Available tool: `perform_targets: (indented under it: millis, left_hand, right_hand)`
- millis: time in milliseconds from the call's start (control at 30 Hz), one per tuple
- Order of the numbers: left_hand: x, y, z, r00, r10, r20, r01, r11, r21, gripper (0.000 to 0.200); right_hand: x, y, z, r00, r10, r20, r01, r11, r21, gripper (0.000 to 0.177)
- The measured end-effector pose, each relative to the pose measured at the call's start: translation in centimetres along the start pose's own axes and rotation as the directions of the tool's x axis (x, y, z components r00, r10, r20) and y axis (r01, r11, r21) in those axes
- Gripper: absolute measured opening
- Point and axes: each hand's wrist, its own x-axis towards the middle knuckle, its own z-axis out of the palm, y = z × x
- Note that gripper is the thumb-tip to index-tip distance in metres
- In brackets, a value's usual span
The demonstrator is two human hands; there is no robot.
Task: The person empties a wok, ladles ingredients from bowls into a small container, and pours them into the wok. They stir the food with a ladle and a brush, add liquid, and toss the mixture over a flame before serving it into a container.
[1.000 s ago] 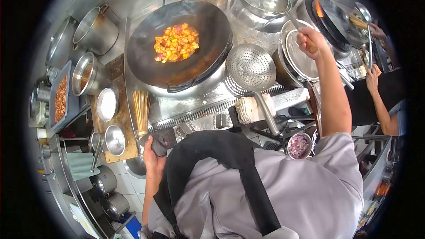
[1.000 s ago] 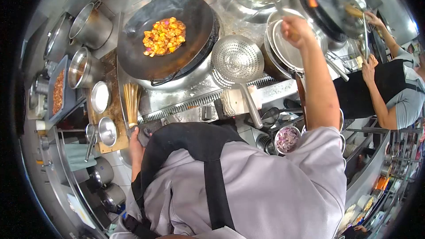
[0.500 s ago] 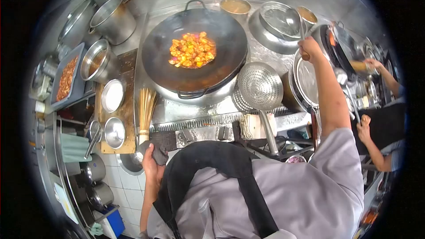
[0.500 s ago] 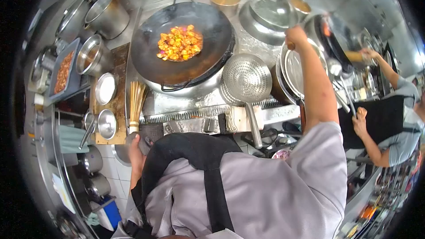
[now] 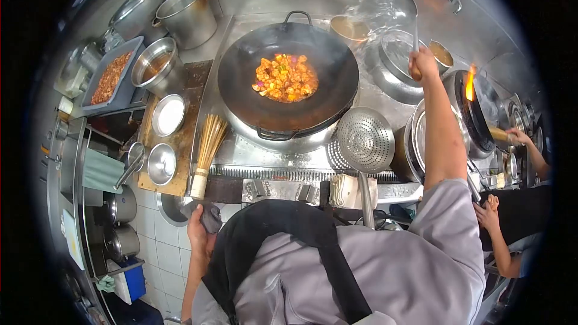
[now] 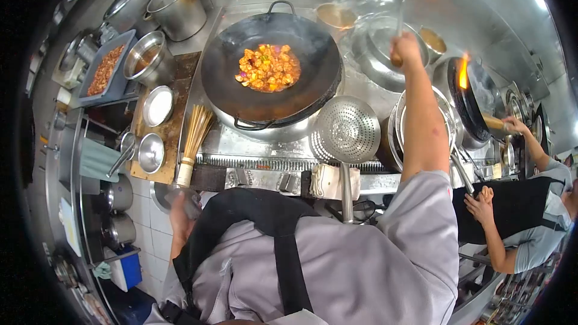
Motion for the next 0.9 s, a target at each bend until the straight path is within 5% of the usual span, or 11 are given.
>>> perform_targets:
  millis: [67,167,233,333,400,467,500,567,733,800,900]
  left_hand:
    - [0.1,0.3,-0.1,1.0,-0.001,0.018,0.001,1.0,-0.011,0.02]
    - [0.7,0.5,-0.5,0.999,0.007,0.048,-0.003,0.998,-0.066,0.019]
    - [1.2,0.6,-1.2,0.998,0.008,0.055,-0.003,0.997,-0.077,0.019]
    - [2.0,1.7,-1.5,0.993,0.018,0.118,-0.01,0.997,-0.072,0.021]
    - [5.5,1.9,-3.7,0.984,-0.002,0.18,0.025,0.992,-0.124,0.024]
    - [7.9,3.7,-3.4,0.975,0.115,0.192,-0.086,0.985,-0.152,0.025]
    - [9.9,4.7,-4.0,0.971,0.136,0.198,-0.102,0.979,-0.175,0.024]
    - [12.8,7.0,-4.2,0.958,0.23,0.173,-0.195,0.961,-0.197,0.024]
    - [21.5,13.5,-3.8,0.896,0.425,0.127,-0.409,0.902,-0.135,0.04]
    - [26.2,14.6,-3.3,0.837,0.541,-0.083,-0.546,0.836,-0.057,0.056]
    - [30.0,15.8,-3.0,0.828,0.561,-0.001,-0.556,0.822,0.121,0.082]
  right_hand:
    - [-1.9,0.7,0.9,0.942,-0.196,-0.274,0.117,0.953,-0.281,0.017]
    - [-4.4,0.3,-1.2,0.995,0.027,-0.1,-0.026,1.0,0.013,0.018]
    - [-4.8,2.9,-2.1,0.988,-0.058,-0.146,-0.014,0.891,-0.454,0.012]
    - [-10.4,4.4,-0.2,0.984,0.087,-0.153,-0.09,0.996,-0.012,0.008]
    - [-15.4,4.7,3.5,0.973,0.049,-0.227,-0.073,0.993,-0.097,0.029]
    - [-21.1,4.3,7.9,0.999,-0.023,-0.045,0.036,0.948,0.317,0.039]
    - [-22.5,5.5,8.3,0.988,-0.095,0.123,0.006,0.813,0.583,0.046]
    - [-28.4,2.8,15.1,0.908,-0.154,0.39,-0.218,0.619,0.754,0.056]
    - [-35.0,-2.1,31.7,0.842,0.173,0.511,-0.353,0.893,0.278,0.058]
    - [-35.4,-0.5,38.6,0.819,0.244,0.52,-0.291,0.957,0.009,0.061]
    - [-34.4,5.0,46.8,0.787,0.167,0.593,0.064,0.935,-0.348,0.061]
